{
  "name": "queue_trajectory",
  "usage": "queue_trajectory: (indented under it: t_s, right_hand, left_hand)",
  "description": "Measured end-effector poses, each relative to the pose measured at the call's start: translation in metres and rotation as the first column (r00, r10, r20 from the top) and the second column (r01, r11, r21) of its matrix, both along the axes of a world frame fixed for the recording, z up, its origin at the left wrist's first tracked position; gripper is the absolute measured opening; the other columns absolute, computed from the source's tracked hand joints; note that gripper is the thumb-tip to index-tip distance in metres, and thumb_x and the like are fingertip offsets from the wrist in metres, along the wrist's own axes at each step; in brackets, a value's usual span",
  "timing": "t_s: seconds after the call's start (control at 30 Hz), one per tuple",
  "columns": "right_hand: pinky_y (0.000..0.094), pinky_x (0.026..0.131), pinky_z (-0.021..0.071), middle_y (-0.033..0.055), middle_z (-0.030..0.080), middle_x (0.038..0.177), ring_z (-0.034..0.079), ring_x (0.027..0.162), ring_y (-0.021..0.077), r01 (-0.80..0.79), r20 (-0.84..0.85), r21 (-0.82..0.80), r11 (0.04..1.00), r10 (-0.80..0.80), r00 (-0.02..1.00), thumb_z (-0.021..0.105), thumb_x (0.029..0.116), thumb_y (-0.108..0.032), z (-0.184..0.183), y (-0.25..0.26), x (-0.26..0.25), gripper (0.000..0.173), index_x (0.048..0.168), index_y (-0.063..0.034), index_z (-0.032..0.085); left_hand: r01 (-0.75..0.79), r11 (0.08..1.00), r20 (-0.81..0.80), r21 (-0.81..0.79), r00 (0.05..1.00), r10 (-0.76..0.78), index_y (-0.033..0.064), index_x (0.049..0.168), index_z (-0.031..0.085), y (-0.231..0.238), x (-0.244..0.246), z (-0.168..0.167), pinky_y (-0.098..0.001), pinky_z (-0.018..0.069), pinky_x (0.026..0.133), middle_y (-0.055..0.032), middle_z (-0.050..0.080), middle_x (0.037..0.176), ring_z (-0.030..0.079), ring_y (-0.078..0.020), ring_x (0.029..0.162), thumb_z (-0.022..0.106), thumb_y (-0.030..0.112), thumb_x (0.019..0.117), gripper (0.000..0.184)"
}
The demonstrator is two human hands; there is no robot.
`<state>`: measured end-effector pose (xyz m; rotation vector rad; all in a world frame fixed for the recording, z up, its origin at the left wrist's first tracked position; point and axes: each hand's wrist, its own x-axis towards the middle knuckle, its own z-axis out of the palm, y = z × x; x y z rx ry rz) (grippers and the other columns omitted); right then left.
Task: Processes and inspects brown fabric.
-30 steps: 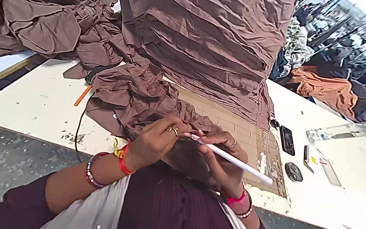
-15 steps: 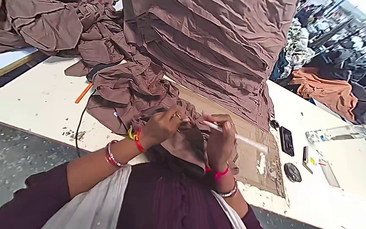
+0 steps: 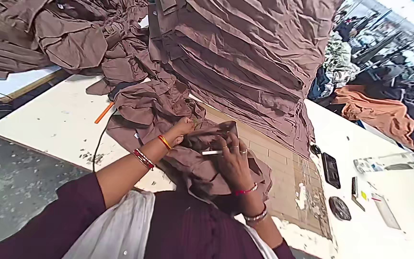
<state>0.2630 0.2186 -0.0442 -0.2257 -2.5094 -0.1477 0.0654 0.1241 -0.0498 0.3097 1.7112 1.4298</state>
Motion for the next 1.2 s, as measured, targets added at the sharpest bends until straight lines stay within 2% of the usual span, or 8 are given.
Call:
queue_trajectory:
  t_s: [0.23,0.33,0.43,0.57,0.73,0.93,1.07,1.2]
  right_hand:
    - [0.0336,0.085,0.0516,0.0133,0.076,0.093,0.068,0.09,0.0277,-0.273,-0.149,-0.17,0.947,0.249,0.957,0.064,0.0915,-0.003,0.029,0.029,0.0,0.016,0.1,-0.0024,0.078]
    - [0.0239,0.085,0.0503,0.0102,0.075,0.09,0.067,0.087,0.0165,-0.427,-0.244,-0.29,0.857,0.365,0.898,0.06,0.0981,-0.008,0.054,0.02,0.008,0.015,0.1,-0.0017,0.074]
    - [0.0137,0.087,0.0458,-0.0014,0.07,0.091,0.06,0.091,-0.0018,-0.555,-0.363,-0.475,0.683,0.423,0.83,0.054,0.106,-0.024,0.064,0.026,0.017,0.023,0.099,-0.0082,0.068]
    - [0.0099,0.078,0.0503,-0.0052,0.065,0.089,0.06,0.086,-0.0092,-0.455,-0.336,-0.579,0.677,0.31,0.889,0.055,0.1048,-0.04,0.06,0.031,0.045,0.035,0.095,-0.0078,0.065]
    - [0.009,0.061,0.0457,-0.016,0.059,0.077,0.053,0.065,-0.0112,-0.254,-0.283,-0.821,0.511,0.022,0.959,0.056,0.098,-0.01,0.043,0.032,0.059,0.006,0.094,-0.0077,0.06]
    - [0.01,0.066,0.0511,-0.0205,0.07,0.088,0.061,0.074,-0.0102,-0.435,-0.38,-0.852,0.291,0.228,0.897,0.068,0.0981,-0.027,0.048,0.029,0.067,0.007,0.101,-0.0236,0.072]
    - [0.01,0.083,0.0456,-0.0241,0.065,0.095,0.057,0.092,-0.011,-0.62,-0.575,-0.672,0.404,0.243,0.781,0.063,0.1013,-0.034,0.073,0.025,0.068,0.01,0.102,-0.033,0.073]
    - [0.015,0.089,0.0487,-0.0212,0.066,0.101,0.06,0.101,-0.0054,-0.713,-0.657,-0.631,0.306,0.28,0.701,0.063,0.1012,-0.033,0.074,0.016,0.062,0.012,0.098,-0.0336,0.074]
  left_hand:
    - [0.25,0.841,-0.805,0.48,0.506,0.31,-0.0121,0.108,0.056,-0.019,0.028,-0.007,-0.0448,0.0413,0.109,-0.025,0.06,0.121,0.056,-0.0282,0.123,0.053,0.023,0.0992,0.037]
    - [0.696,0.709,-0.905,0.115,0.368,-0.214,-0.0005,0.078,0.066,-0.03,0.041,0.039,-0.0571,0.029,0.103,-0.0139,0.067,0.097,0.06,-0.0254,0.111,0.041,0.029,0.1062,0.047]
    - [0.856,0.517,-0.61,0.003,0.411,-0.677,-0.0131,0.118,0.061,-0.046,0.033,0.072,-0.0295,0.0428,0.101,-0.0168,0.065,0.111,0.058,-0.011,0.106,0.023,0.024,0.1113,0.053]
    - [0.877,0.252,-0.505,-0.41,0.012,-0.863,-0.0118,0.134,0.057,-0.046,0.029,0.069,-0.0618,0.0314,0.112,-0.0307,0.059,0.135,0.052,-0.0428,0.133,0.019,0.024,0.1134,0.056]
    - [0.674,0.739,-0.948,0.011,0.242,-0.206,-0.0021,0.094,0.065,-0.047,0.005,0.02,-0.0452,0.0451,0.087,-0.0136,0.063,0.086,0.061,-0.0241,0.089,0.044,0.027,0.1042,0.037]
    - [0.694,0.368,-0.685,0.619,0.706,-0.178,0.0176,0.08,0.059,-0.065,0.027,0.065,-0.0153,0.0455,0.086,0.0125,0.059,0.091,0.055,0.0048,0.098,0.053,0.034,0.1036,0.03]
    - [0.808,0.263,-0.768,0.527,0.586,-0.26,0.0112,0.094,0.063,-0.074,0.019,0.059,-0.0193,0.0476,0.094,0.0085,0.066,0.095,0.06,0.0036,0.101,0.053,0.029,0.1061,0.024]
    - [0.619,0.76,-0.979,0.2,0.104,0.173,0.0105,0.091,0.076,-0.081,0.015,0.051,-0.0297,0.0473,0.087,-0.0031,0.07,0.092,0.063,-0.0125,0.093,0.055,0.02,0.0987,0.024]
